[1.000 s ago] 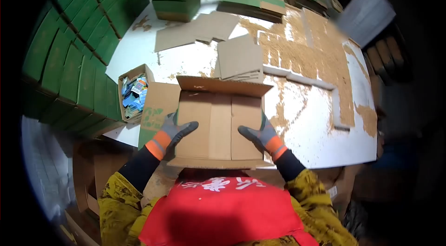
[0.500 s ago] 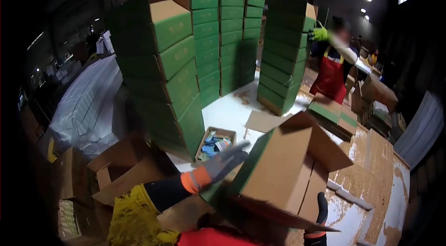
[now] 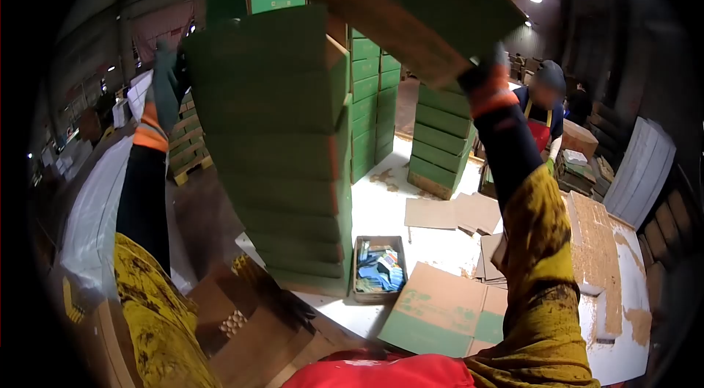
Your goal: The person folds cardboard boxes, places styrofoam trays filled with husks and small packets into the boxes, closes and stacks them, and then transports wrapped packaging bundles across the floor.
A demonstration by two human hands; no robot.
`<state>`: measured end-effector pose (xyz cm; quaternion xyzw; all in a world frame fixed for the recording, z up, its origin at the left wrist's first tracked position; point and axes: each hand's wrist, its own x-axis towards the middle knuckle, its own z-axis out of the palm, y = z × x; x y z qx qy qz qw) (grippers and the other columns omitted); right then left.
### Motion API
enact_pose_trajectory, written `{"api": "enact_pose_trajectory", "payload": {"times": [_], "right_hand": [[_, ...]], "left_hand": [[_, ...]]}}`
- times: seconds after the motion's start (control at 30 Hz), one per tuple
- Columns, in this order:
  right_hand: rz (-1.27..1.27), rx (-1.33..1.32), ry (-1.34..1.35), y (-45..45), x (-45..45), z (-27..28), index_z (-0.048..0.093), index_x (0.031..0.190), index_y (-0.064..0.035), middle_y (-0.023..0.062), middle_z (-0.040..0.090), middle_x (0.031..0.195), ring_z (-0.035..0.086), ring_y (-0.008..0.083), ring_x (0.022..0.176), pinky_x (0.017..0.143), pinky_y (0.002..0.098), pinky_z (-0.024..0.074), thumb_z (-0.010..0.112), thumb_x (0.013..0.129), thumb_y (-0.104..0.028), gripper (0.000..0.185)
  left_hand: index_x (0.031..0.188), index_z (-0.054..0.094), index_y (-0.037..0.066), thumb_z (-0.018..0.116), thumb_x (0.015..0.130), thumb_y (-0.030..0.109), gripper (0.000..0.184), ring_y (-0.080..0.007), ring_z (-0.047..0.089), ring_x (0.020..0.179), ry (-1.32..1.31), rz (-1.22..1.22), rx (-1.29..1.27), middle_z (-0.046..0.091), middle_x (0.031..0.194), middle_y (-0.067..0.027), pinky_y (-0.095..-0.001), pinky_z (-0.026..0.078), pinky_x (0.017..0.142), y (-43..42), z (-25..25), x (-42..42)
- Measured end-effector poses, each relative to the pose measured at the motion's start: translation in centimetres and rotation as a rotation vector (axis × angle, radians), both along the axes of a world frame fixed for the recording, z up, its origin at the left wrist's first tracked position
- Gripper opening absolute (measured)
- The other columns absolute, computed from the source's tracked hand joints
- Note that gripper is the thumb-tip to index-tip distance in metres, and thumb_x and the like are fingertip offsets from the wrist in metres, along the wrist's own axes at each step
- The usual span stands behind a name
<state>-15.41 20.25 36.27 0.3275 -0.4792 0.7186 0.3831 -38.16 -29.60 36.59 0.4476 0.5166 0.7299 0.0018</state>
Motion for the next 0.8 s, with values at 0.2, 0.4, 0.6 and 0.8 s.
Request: {"api": "enact_pose_trajectory", "payload": {"times": [0.2, 0.4, 0.6, 0.8], "right_hand": [[0.297, 0.009, -0.539, -10.7, -9.6, 5.0, 0.052, 0.119, -0.0036, 0.0168, 0.057, 0.119, 0.052, 0.0357, 0.109, 0.093, 0.0523, 0.0413, 0.043, 0.088, -0.056, 0.061], [-0.832, 0.455, -0.705, -16.1, -11.1, 6.0, 0.047, 0.124, 0.0032, 0.0222, 0.057, 0.11, 0.059, 0.0346, 0.088, 0.078, 0.0428, 0.0501, 0.028, 0.086, -0.069, 0.084], [-0.908, 0.753, -0.61, -14.2, -9.2, 3.6, 0.057, 0.108, 0.0117, 0.022, 0.065, 0.08, 0.066, 0.0279, 0.059, 0.066, 0.0345, 0.0544, 0.015, 0.089, -0.068, 0.092], [-0.782, 0.699, -0.367, -10.6, -5.6, -4.6, 0.049, 0.126, 0.0038, 0.0203, 0.061, 0.11, 0.061, 0.0288, 0.098, 0.083, 0.0338, 0.0504, 0.049, 0.083, -0.062, 0.079]], "left_hand": [[0.144, 0.027, 0.005, 0.033, 0.1, 0.03, 0.051, -0.0207, 0.032, 0.134, 0.108, 0.311, 0.178, 0.029, 0.148, -0.01, -0.0302, 0.027, 0.109, 4.3, -4.5, -3.5], [0.141, 0.031, 0.003, 0.034, 0.098, 0.022, 0.048, -0.0266, 0.036, 0.13, 0.323, 0.548, 0.082, 0.035, 0.142, -0.0148, -0.033, 0.03, 0.107, 3.8, -6.4, -4.3], [0.139, 0.034, 0.001, 0.036, 0.095, 0.014, 0.045, -0.0326, 0.041, 0.126, 0.73, 0.952, -0.113, 0.041, 0.136, -0.0196, -0.0358, 0.033, 0.106, 3.7, -7.1, -5.1], [0.133, 0.039, -0.002, 0.042, 0.097, 0.014, 0.04, -0.0283, 0.047, 0.118, 0.518, 1.186, 0.296, 0.048, 0.129, -0.0196, -0.0348, 0.037, 0.101, 6.0, -5.7, -1.9]]}}
